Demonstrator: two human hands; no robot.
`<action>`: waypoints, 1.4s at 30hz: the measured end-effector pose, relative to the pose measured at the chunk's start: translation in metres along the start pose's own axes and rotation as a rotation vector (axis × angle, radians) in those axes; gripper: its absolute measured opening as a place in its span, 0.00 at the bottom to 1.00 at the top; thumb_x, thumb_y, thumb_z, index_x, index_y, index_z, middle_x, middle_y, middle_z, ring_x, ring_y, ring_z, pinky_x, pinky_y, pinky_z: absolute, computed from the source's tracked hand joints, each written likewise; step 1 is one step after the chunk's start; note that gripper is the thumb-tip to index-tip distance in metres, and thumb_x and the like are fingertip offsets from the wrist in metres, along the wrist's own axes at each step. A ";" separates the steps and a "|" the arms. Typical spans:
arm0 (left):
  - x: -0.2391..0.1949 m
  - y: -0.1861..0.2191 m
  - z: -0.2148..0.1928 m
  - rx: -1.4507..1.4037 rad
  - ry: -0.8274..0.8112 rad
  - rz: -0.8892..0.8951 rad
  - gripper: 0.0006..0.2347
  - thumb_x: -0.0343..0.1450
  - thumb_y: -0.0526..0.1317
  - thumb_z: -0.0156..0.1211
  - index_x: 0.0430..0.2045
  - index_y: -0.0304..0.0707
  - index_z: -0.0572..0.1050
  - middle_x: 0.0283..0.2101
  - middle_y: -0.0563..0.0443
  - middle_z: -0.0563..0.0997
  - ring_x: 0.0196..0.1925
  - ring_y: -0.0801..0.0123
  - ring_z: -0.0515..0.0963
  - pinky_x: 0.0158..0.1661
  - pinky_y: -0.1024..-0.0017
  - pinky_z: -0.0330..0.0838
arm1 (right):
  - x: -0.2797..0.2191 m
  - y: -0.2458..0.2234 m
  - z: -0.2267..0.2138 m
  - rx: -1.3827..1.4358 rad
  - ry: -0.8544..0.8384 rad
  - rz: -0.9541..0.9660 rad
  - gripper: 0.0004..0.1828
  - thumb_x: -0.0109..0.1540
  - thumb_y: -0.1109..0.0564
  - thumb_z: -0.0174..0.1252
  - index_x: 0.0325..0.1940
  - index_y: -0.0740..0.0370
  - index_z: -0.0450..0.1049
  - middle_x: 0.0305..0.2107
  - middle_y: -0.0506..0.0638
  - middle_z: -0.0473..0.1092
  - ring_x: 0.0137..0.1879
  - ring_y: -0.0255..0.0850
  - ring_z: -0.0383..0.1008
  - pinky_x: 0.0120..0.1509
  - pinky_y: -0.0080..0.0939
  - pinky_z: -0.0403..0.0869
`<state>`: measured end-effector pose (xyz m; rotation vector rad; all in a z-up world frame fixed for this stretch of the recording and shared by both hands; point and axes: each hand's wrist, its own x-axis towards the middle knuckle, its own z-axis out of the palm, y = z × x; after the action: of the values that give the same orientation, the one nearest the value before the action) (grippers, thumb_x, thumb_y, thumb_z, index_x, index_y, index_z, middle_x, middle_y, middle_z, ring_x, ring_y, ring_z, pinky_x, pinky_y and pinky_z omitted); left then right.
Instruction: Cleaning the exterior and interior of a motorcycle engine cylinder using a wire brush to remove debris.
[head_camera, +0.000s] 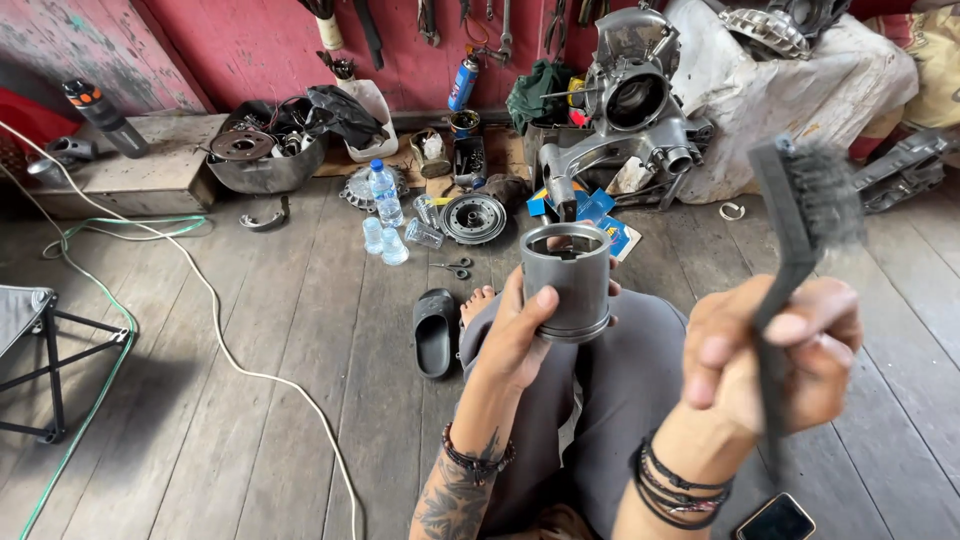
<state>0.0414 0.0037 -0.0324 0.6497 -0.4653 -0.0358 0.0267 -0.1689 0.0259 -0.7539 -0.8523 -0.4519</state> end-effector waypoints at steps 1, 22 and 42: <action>0.003 0.001 -0.004 -0.016 -0.022 -0.004 0.35 0.68 0.53 0.72 0.62 0.24 0.66 0.54 0.32 0.78 0.52 0.50 0.82 0.46 0.54 0.83 | 0.000 0.005 -0.017 0.364 -0.125 0.007 0.10 0.72 0.55 0.53 0.50 0.62 0.76 0.31 0.64 0.76 0.17 0.36 0.71 0.17 0.30 0.70; -0.011 -0.008 0.013 0.551 -0.004 0.142 0.30 0.69 0.58 0.65 0.59 0.39 0.68 0.56 0.54 0.75 0.61 0.69 0.74 0.65 0.69 0.65 | -0.050 0.029 -0.011 -0.273 0.350 0.087 0.20 0.68 0.38 0.60 0.42 0.50 0.60 0.16 0.41 0.54 0.12 0.27 0.48 0.13 0.25 0.50; -0.014 0.003 0.020 0.620 -0.084 0.144 0.29 0.78 0.64 0.45 0.62 0.37 0.69 0.60 0.49 0.74 0.64 0.67 0.73 0.69 0.65 0.63 | -0.052 0.034 -0.007 -0.424 0.463 -0.007 0.16 0.69 0.41 0.56 0.41 0.51 0.62 0.32 0.43 0.60 0.38 0.31 0.64 0.42 0.31 0.67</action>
<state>0.0199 -0.0026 -0.0222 1.2233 -0.6084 0.2271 0.0207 -0.1488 -0.0329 -0.9838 -0.3249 -0.7917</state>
